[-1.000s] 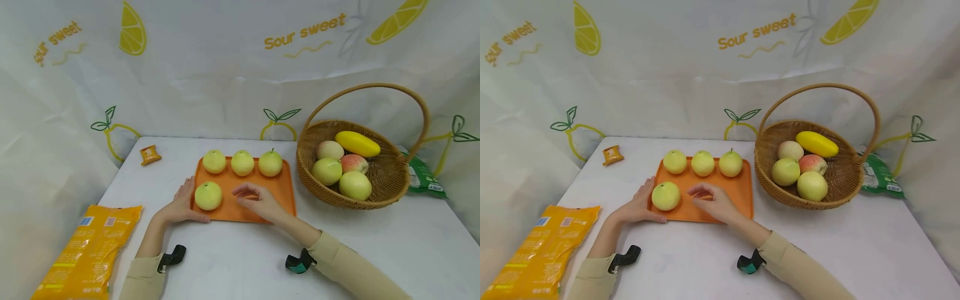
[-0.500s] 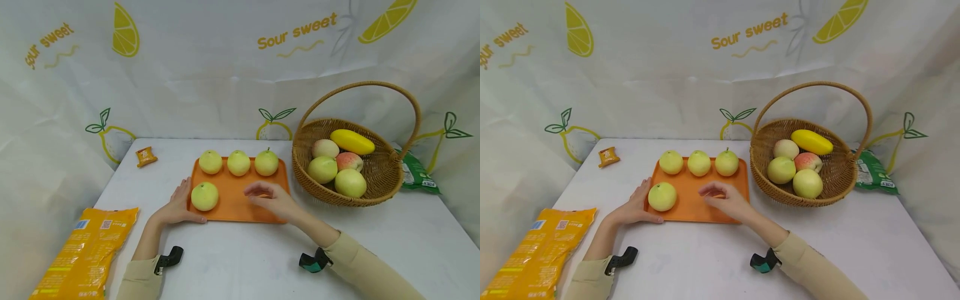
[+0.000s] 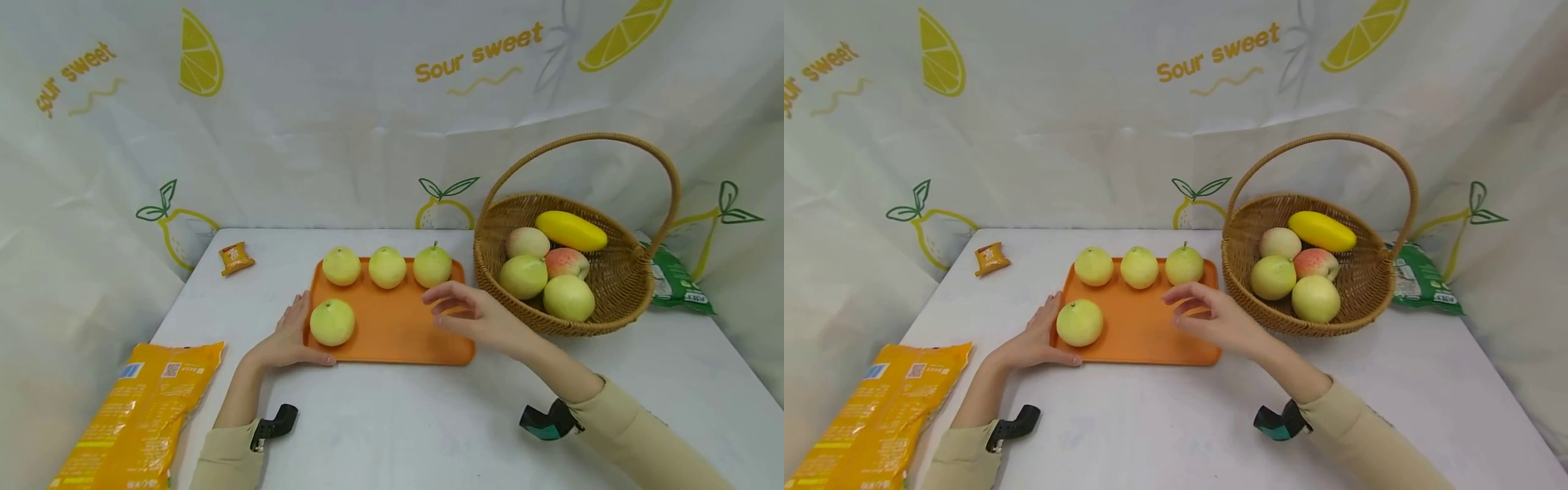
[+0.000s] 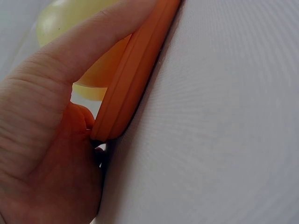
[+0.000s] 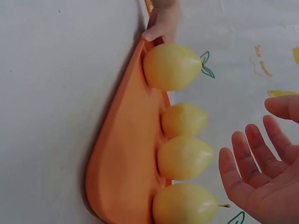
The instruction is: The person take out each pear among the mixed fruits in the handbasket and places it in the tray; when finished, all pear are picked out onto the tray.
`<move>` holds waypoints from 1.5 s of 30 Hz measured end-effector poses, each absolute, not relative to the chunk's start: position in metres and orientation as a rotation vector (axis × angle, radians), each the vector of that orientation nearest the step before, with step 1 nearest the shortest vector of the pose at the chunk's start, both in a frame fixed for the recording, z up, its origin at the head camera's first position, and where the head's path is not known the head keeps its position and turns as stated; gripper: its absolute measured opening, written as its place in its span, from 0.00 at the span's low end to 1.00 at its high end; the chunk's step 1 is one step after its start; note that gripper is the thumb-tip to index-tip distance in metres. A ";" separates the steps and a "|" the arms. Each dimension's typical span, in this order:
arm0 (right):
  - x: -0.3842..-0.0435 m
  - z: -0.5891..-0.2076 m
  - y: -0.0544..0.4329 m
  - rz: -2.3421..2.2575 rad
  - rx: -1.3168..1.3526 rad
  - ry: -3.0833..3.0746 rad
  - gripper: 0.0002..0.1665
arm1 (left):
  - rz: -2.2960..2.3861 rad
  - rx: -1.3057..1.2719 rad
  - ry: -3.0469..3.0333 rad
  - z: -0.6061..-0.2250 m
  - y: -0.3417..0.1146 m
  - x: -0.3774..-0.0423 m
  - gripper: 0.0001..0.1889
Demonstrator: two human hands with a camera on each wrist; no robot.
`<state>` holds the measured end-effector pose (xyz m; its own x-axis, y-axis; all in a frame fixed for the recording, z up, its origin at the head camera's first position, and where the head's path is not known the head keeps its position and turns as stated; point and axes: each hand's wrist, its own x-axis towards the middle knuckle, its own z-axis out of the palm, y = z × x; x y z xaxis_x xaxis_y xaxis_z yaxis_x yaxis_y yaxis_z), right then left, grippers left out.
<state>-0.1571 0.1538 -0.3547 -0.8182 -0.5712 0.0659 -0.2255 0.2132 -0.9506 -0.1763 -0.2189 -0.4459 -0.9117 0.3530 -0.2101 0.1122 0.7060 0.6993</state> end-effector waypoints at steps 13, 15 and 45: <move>-0.159 -0.321 0.185 -1.585 -0.708 2.330 0.20 | 1.033 0.370 2.590 -0.446 -0.220 -0.175 0.75; -0.161 -0.318 0.191 -1.576 -0.688 2.353 0.20 | 1.035 0.370 2.589 -0.446 -0.220 -0.175 0.74; -0.231 -0.265 0.267 -0.681 -0.790 2.494 0.25 | 1.027 0.370 2.589 -0.445 -0.219 -0.175 0.74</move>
